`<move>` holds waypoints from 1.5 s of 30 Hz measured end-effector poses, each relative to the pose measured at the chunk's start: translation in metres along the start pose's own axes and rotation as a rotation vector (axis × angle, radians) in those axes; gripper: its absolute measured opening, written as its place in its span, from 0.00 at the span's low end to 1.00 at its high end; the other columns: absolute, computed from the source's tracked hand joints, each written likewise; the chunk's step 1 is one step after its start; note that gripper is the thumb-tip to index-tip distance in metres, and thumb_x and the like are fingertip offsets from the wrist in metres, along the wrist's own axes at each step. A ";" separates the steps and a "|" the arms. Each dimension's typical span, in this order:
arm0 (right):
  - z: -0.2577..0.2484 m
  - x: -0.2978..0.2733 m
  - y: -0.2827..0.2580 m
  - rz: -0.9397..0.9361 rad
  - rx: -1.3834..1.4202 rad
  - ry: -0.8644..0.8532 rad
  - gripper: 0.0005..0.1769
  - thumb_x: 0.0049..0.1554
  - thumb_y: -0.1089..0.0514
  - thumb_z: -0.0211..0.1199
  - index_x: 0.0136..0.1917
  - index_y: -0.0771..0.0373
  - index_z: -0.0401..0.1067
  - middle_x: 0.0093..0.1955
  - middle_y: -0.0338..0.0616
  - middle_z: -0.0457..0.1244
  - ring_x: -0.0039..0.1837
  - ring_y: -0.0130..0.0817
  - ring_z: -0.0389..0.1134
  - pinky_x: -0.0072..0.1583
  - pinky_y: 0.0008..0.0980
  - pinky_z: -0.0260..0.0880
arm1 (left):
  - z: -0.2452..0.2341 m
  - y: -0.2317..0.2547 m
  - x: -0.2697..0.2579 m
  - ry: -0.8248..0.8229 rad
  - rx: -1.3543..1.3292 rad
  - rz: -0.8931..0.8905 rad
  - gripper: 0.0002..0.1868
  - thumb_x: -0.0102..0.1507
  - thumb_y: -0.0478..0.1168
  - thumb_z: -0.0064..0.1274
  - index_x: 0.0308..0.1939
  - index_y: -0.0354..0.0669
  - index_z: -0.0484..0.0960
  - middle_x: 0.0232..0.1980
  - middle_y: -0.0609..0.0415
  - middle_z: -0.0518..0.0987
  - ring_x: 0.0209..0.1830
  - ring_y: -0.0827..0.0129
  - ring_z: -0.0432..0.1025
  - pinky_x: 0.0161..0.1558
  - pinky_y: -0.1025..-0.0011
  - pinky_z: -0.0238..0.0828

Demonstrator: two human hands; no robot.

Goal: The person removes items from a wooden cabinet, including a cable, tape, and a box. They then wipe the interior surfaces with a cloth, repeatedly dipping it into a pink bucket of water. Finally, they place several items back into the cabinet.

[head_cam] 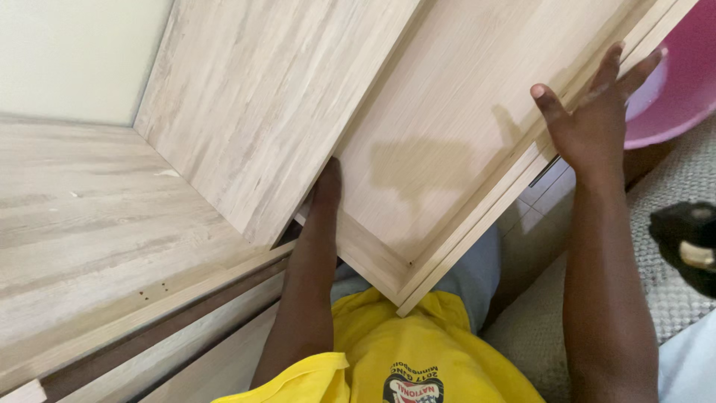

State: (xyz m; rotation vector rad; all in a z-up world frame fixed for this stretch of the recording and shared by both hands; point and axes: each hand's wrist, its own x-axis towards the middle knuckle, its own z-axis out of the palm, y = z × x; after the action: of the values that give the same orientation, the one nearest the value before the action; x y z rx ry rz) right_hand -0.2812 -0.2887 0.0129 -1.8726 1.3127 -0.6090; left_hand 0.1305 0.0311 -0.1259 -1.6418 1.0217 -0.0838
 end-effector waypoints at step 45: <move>-0.008 -0.002 -0.019 0.062 -0.095 -0.054 0.65 0.60 0.38 0.74 0.87 0.66 0.33 0.81 0.61 0.11 0.84 0.71 0.44 0.75 0.50 0.64 | -0.044 -0.001 0.015 0.151 -0.112 -0.098 0.31 0.62 0.46 0.43 0.66 0.29 0.71 0.68 0.31 0.69 0.67 0.40 0.68 0.63 0.41 0.66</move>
State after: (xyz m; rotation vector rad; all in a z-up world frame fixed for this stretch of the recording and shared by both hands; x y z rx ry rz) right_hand -0.2769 -0.2855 0.0331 -1.9033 1.3805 -0.4677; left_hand 0.1170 -0.0122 -0.1159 -1.8091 1.0752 -0.2222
